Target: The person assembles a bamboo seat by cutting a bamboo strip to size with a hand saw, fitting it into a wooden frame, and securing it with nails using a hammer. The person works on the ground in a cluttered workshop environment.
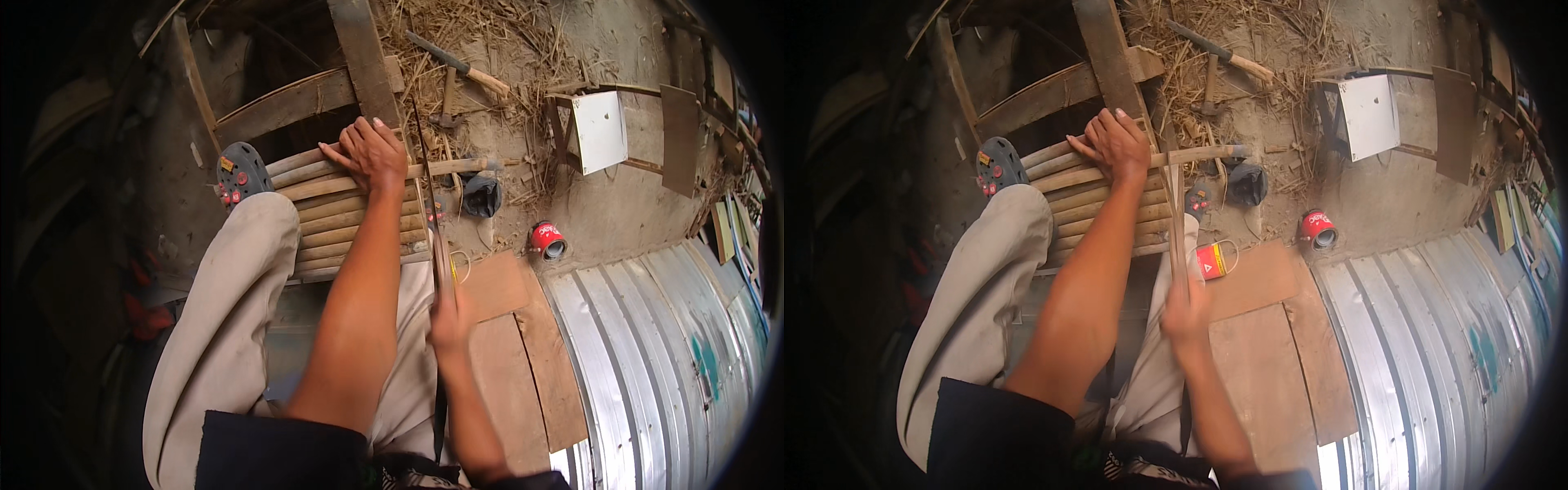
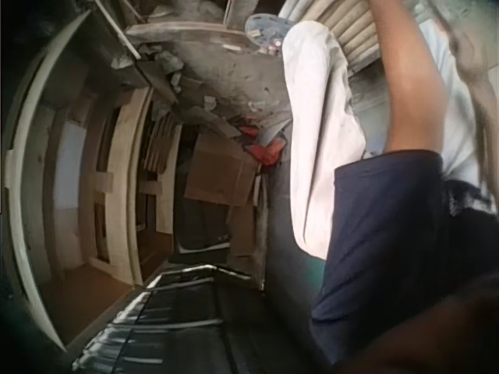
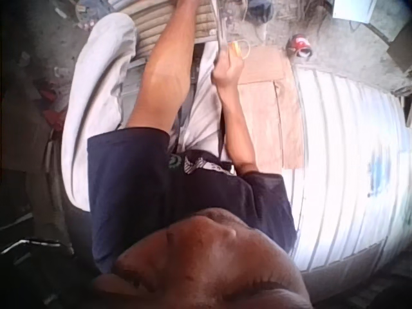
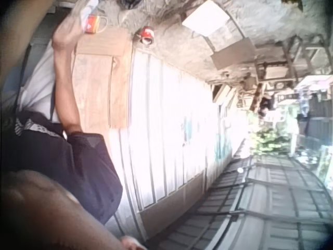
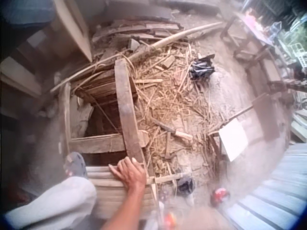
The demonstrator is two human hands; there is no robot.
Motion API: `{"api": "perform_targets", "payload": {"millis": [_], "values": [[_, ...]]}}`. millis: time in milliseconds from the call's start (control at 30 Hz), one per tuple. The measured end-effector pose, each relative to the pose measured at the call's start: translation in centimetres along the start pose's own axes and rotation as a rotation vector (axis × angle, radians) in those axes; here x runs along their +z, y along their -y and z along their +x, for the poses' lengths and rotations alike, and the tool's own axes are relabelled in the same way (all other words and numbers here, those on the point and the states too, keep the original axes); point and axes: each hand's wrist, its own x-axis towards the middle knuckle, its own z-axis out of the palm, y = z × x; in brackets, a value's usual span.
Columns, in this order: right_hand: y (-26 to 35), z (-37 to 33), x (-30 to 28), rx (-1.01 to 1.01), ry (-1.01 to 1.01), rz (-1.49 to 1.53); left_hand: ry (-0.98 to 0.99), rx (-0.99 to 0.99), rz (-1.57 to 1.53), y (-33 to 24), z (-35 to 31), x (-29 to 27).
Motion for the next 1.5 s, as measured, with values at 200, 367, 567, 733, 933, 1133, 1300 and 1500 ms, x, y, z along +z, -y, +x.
{"api": "perform_targets", "payload": {"millis": [200, 367, 567, 733, 933, 1133, 1300, 1500], "values": [[0.1, 7.3, 3.7, -0.502, -0.159, -0.032, 0.035, -0.017, 0.038, -0.1, 0.2, 0.0], [-5.3, -12.3, -3.1, -0.218, -0.084, -0.008, 0.021, -0.012, 0.011, -0.1, 0.3, -0.2], [-0.2, 2.8, 1.5, -0.248, -0.072, -0.027, -0.021, 0.007, 0.014, -0.1, 0.4, 0.0], [-0.9, 7.7, 3.5, -0.450, -0.095, -0.038, 0.011, -0.008, 0.025, -0.1, 0.2, 0.2], [-3.2, -11.7, -3.7, -0.211, -0.005, -0.069, 0.018, 0.010, 0.006, 0.1, 0.1, 0.2], [1.6, 8.3, 2.1, -0.431, -0.068, -0.142, -0.040, 0.038, -0.007, 0.3, -0.1, 0.5], [-0.6, 3.9, 2.2, -0.286, -0.036, -0.019, 0.014, 0.018, 0.008, 0.3, -0.1, 0.3], [-1.8, -10.5, -3.7, -0.259, 0.031, -0.069, 0.120, -0.019, 0.028, 0.2, 0.0, 0.0]]}}
